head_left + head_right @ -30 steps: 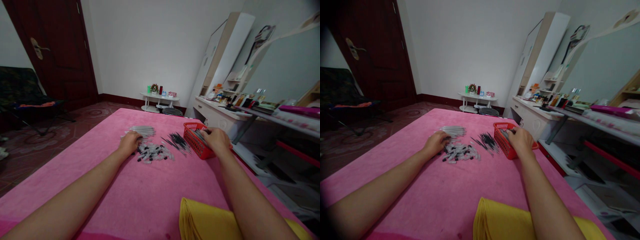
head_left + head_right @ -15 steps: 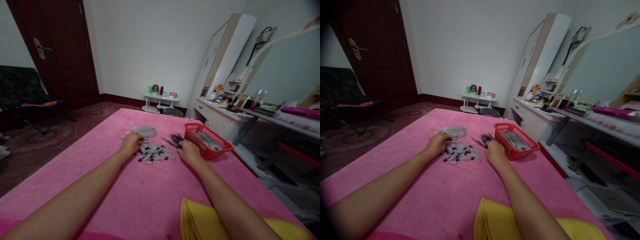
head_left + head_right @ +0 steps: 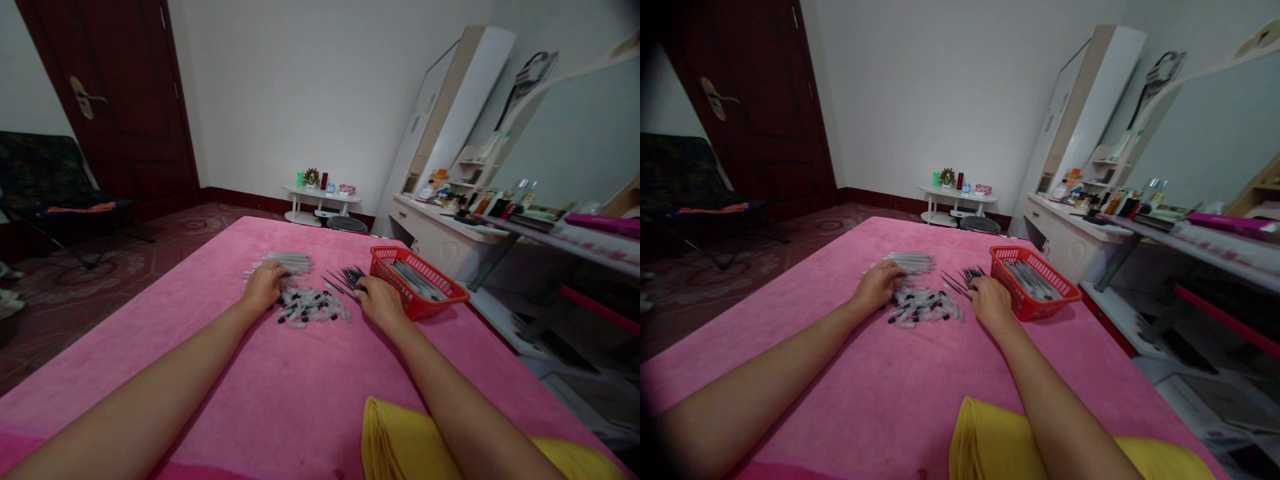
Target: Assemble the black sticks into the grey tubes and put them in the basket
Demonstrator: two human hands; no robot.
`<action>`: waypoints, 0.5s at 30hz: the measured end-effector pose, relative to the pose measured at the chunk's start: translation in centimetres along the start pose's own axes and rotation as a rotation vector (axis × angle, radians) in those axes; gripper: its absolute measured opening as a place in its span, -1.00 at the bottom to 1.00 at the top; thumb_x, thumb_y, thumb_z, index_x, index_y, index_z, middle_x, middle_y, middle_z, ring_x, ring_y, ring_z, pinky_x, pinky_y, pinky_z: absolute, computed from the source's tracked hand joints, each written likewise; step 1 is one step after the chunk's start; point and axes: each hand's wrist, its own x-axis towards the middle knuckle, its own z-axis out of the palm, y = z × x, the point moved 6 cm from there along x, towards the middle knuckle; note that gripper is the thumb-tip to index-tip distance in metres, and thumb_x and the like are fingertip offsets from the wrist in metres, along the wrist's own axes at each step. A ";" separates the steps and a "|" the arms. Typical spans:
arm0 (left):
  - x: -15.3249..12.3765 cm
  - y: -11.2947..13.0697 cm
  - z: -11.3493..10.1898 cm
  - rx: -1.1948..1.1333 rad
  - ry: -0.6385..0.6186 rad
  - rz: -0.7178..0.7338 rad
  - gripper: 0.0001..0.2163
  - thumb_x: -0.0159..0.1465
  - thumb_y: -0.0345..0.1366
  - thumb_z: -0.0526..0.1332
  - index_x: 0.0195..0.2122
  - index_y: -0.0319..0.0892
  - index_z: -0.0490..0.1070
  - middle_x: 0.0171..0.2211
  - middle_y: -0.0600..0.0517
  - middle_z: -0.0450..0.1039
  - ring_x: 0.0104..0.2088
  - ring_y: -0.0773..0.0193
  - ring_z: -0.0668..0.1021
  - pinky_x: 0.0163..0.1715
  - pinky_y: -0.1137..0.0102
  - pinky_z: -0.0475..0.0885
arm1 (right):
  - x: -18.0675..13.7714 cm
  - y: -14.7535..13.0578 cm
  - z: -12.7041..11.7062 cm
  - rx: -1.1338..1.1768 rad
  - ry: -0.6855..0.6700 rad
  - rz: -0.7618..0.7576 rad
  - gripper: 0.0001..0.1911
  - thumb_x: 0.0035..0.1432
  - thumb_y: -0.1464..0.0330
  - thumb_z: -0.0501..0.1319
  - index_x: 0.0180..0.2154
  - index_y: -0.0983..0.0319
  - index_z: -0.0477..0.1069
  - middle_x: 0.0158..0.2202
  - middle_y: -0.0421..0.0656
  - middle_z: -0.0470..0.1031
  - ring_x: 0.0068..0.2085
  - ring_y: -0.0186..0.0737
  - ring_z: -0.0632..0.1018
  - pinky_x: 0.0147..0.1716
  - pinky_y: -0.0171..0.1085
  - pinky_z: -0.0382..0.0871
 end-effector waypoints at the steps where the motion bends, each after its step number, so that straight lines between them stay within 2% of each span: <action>1: 0.0 -0.1 0.0 -0.013 0.007 -0.003 -0.77 0.16 -0.46 0.09 -0.25 -0.16 0.51 -0.26 -0.07 0.45 -0.15 0.14 0.46 -0.12 0.31 0.38 | 0.0 -0.4 -0.2 0.029 0.011 -0.038 -0.83 0.17 0.34 0.12 -0.25 0.17 0.47 -0.19 -0.13 0.54 -0.13 -0.18 0.51 -0.24 -0.33 0.24; 4: 0.0 0.0 0.0 -0.048 0.023 0.005 -0.76 0.17 -0.47 0.08 -0.25 -0.18 0.51 -0.28 -0.08 0.44 -0.17 0.15 0.46 -0.14 0.32 0.38 | -0.1 -1.3 -0.4 0.070 0.018 -0.106 -0.82 0.17 0.35 0.12 -0.23 0.17 0.47 -0.19 -0.14 0.53 -0.13 -0.22 0.49 -0.23 -0.35 0.22; 15: -0.1 1.4 -0.5 -0.116 0.022 0.074 -0.78 0.18 -0.46 0.09 -0.26 -0.20 0.52 -0.29 -0.09 0.43 -0.22 0.16 0.46 -0.21 0.33 0.36 | -0.3 -2.1 -0.4 0.010 -0.056 -0.123 -0.82 0.17 0.34 0.12 -0.27 0.20 0.48 -0.21 -0.09 0.52 -0.15 -0.19 0.48 -0.27 -0.34 0.19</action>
